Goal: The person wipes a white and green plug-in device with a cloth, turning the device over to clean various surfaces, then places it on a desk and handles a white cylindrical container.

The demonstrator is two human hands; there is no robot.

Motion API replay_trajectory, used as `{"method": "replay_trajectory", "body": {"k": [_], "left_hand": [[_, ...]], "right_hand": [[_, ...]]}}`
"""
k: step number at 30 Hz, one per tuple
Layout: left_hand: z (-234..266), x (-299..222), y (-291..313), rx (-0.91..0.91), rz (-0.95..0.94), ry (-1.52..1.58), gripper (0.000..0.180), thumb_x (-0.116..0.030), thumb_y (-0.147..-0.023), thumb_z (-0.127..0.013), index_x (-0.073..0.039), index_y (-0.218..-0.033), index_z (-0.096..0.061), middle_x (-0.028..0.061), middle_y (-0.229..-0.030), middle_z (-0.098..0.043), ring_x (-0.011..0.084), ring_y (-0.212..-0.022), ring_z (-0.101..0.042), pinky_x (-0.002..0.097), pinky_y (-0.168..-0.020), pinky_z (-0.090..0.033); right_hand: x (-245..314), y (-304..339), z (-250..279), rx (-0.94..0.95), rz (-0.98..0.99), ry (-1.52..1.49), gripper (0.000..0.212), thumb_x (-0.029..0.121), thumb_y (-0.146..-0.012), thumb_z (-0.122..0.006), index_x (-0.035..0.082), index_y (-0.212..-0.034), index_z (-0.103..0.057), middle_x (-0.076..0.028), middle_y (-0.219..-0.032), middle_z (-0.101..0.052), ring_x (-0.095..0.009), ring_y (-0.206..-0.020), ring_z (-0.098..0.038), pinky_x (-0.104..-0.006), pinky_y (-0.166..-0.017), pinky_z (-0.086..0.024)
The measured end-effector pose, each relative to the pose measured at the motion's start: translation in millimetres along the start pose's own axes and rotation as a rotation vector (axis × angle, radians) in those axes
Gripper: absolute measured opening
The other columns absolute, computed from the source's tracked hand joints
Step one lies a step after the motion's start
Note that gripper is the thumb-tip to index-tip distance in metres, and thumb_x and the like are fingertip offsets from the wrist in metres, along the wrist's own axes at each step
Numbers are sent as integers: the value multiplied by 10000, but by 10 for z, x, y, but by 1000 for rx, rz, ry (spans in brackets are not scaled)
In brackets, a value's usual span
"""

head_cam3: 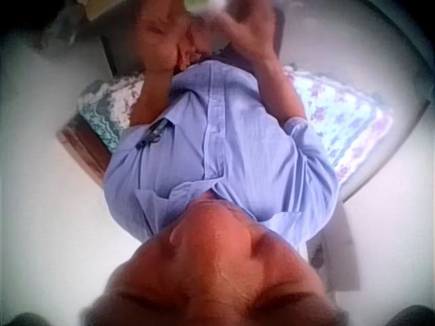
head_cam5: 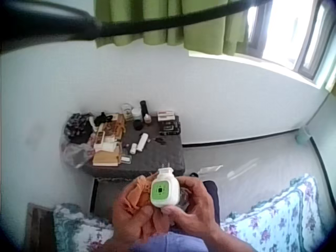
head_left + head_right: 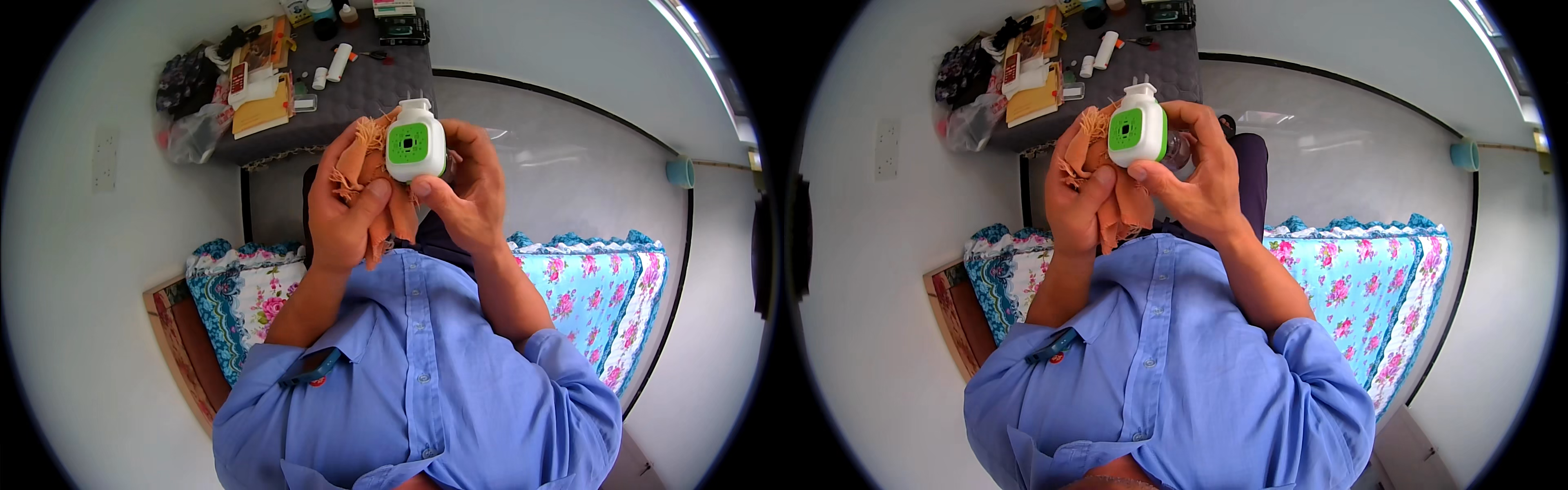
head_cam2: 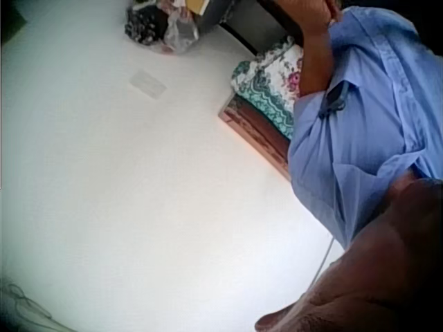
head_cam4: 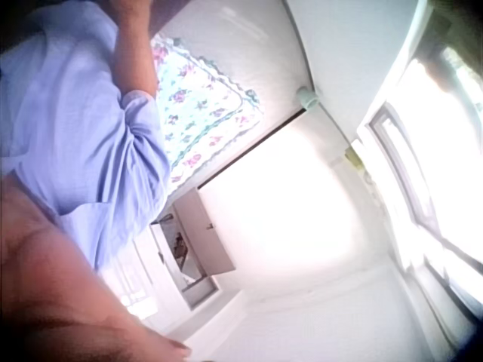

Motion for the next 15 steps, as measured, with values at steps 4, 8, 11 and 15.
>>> {"method": "replay_trajectory", "body": {"k": [4, 8, 11, 15], "left_hand": [[65, -161, -44, 91, -365, -707, 565, 44, -867, -660, -12, -1419, -552, 167, -1354, -610, 263, -1212, -621, 372, -1036, -502], [-15, -315, -111, 115, -514, -846, 584, 39, -790, -707, -56, -1361, -628, 163, -1319, -619, 335, -1170, -625, 405, -1016, -508], [-89, -364, -122, 249, -664, -1103, 598, 13, -742, -740, -71, -1329, -656, 162, -1317, -617, 362, -1128, -620, 433, -980, -520], [-304, -399, -10, 411, -745, -1214, 575, -29, -721, -749, -74, -1291, -684, 153, -1301, -634, 368, -1101, -629, 444, -948, -529]], "right_hand": [[198, -73, 100, 50, 57, 216, 590, 217, -749, -888, 20, -1240, -626, -111, -1163, -642, -241, -1084, -627, -354, -950, -502], [352, -110, 64, 138, 371, 725, 581, 143, -679, -878, 35, -1195, -636, -133, -1147, -646, -321, -1068, -615, -413, -926, -506], [333, -102, 32, 141, 427, 824, 575, 151, -637, -874, 54, -1155, -646, -124, -1107, -638, -352, -1036, -595, -446, -887, -502], [177, -72, 17, 151, 472, 1021, 449, 175, -729, -770, 30, -1134, -642, -123, -1116, -643, -341, -1058, -593, -453, -950, -468]]}}
Point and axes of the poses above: each hand's wrist, its own y-axis away from the middle knuckle, its own z-axis out of the back of the hand, x = y × z, the point moved 3 cm from there along -y, towards the middle knuckle
